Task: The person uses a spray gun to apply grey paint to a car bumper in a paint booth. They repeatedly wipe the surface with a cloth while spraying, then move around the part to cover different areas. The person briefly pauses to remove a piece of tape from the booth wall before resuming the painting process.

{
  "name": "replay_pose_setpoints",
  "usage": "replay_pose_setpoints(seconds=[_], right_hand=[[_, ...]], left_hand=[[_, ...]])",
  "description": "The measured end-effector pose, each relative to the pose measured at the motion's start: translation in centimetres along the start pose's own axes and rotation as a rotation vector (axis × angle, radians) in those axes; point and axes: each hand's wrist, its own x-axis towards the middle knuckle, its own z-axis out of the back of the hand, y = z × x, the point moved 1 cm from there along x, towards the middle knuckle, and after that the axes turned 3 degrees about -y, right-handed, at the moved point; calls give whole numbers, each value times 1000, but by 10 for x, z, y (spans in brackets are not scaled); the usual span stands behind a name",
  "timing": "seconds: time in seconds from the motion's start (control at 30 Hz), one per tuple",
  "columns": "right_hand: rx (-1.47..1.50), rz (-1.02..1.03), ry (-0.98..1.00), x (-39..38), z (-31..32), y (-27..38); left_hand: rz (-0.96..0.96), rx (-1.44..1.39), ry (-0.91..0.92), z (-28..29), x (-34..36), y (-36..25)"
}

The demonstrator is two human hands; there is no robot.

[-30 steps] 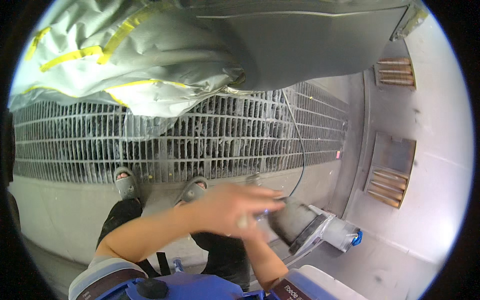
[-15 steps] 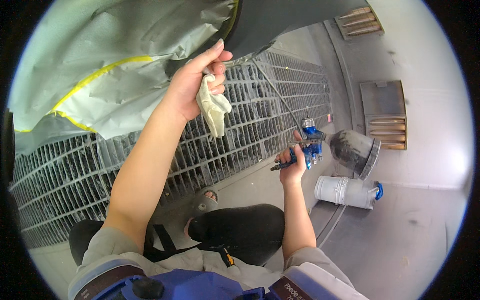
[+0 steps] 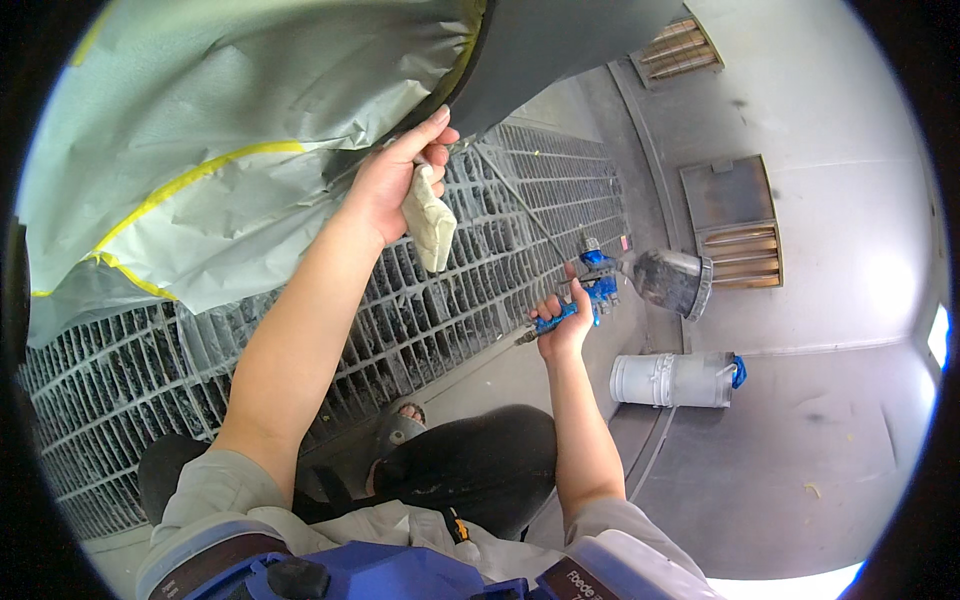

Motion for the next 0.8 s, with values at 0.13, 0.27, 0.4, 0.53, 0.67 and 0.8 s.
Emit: replay_pose_setpoints(seconds=[0.13,0.27,0.4,0.53,0.67,0.8], right_hand=[[-45,5,-5,-2,-2,1],[-77,2,-3,-2,-1,1],[-91,15,14,-2,-1,0],[-139,40,15,-4,-2,-1],[-190,56,18,-5,-3,0],[-210,50,32,-8,-1,0]], left_hand=[[5,-1,9,-1,1,-2],[18,-5,52,-2,0,-4],[47,-12,56,-4,-1,-9],[77,-36,83,-5,0,-11],[74,-37,99,-5,0,-12],[115,-61,101,-4,1,-13]])
